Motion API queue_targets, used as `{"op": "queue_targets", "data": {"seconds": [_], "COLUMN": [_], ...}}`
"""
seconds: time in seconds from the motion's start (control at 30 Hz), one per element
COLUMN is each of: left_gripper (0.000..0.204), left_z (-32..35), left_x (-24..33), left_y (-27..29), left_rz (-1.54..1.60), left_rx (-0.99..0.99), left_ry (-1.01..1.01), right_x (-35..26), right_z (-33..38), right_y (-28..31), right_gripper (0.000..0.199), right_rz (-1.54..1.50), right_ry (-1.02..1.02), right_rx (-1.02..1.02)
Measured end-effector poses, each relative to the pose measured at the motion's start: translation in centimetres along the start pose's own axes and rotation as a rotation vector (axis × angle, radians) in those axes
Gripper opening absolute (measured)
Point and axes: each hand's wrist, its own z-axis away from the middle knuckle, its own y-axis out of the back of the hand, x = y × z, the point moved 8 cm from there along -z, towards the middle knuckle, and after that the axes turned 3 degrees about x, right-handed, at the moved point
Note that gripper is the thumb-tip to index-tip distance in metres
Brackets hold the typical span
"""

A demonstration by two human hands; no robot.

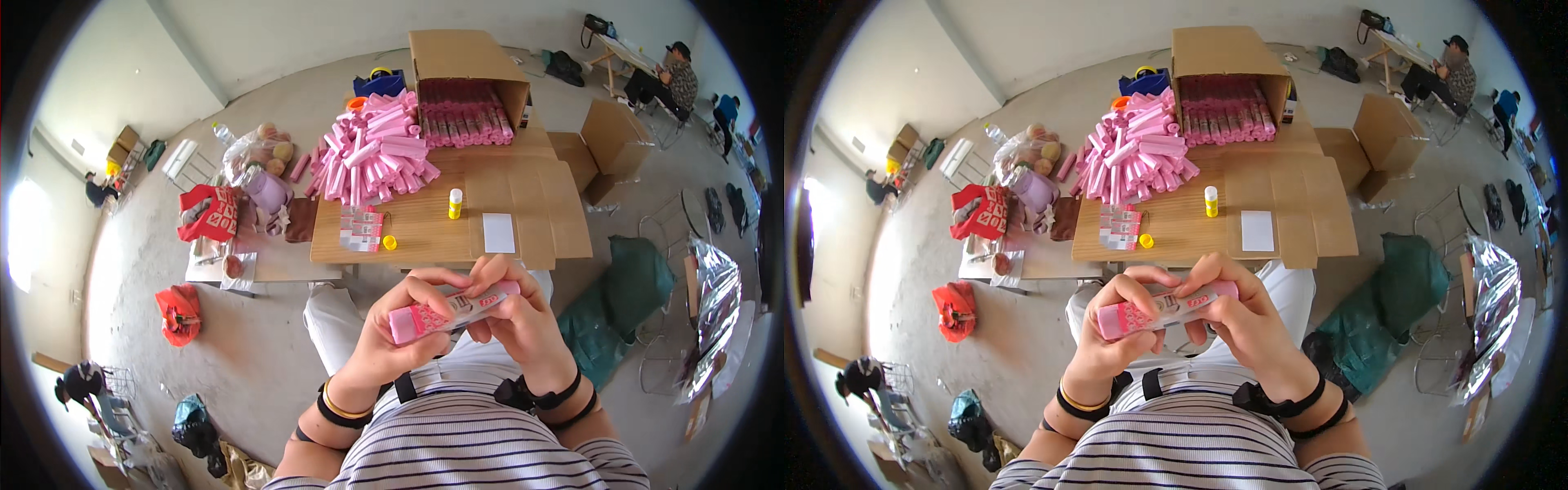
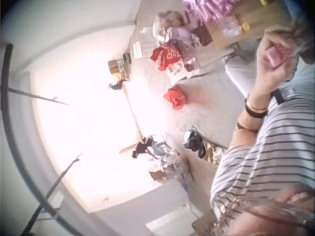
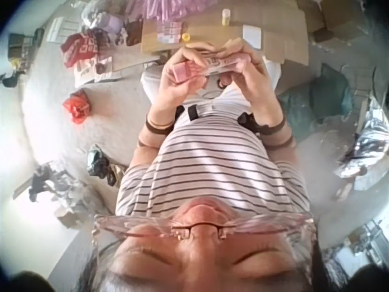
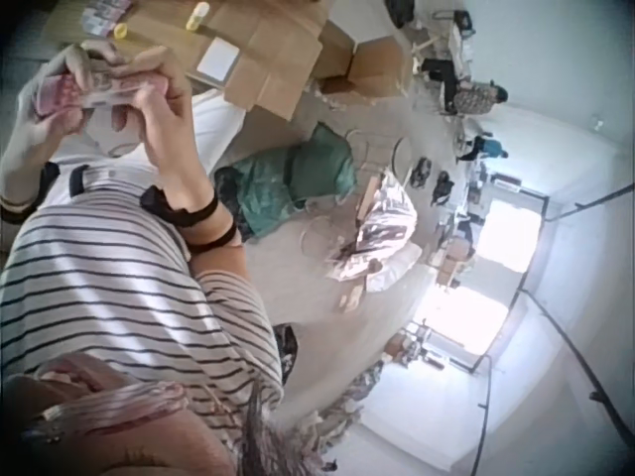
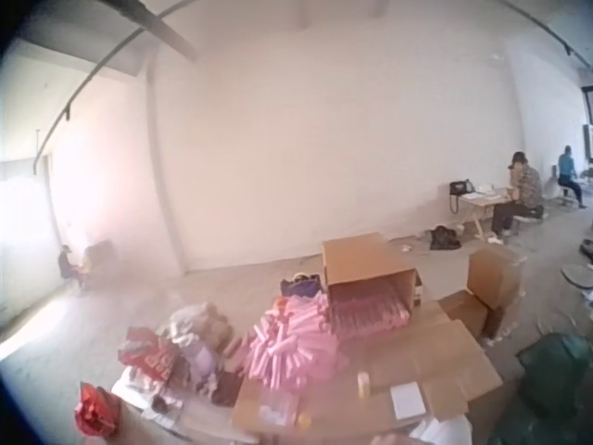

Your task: Applying labels to small pink tubes using glue and organizing them in a cardboard box.

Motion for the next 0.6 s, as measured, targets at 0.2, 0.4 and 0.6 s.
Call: {"op": "queue_targets", "data": {"seconds": [0.2, 0.4, 0.6], "left_gripper": [0.014, 0.012, 0.01], "left_z": [0.3, 0.4, 0.5], "left_x": [-0.2, -0.3, -0.4], "left_y": [0.7, 1.1, 1.1], "left_rz": [0.034, 0.087, 0.186], "left_rx": [0.003, 0.023, 0.031], "left_ry": [-0.006, -0.023, -0.061], "right_x": [0.6, 0.6, 0.3], "right_z": [0.0, -0.1, 0.1], "right_y": [0.0, -0.1, -0.6], "right_gripper": [0.023, 0.022, 0.024], "right_rz": [0.014, 0.06, 0.082], "right_ry": [-0.065, -0.03, 0.007], "right_rx": [0.035, 0.009, 0.012]}}
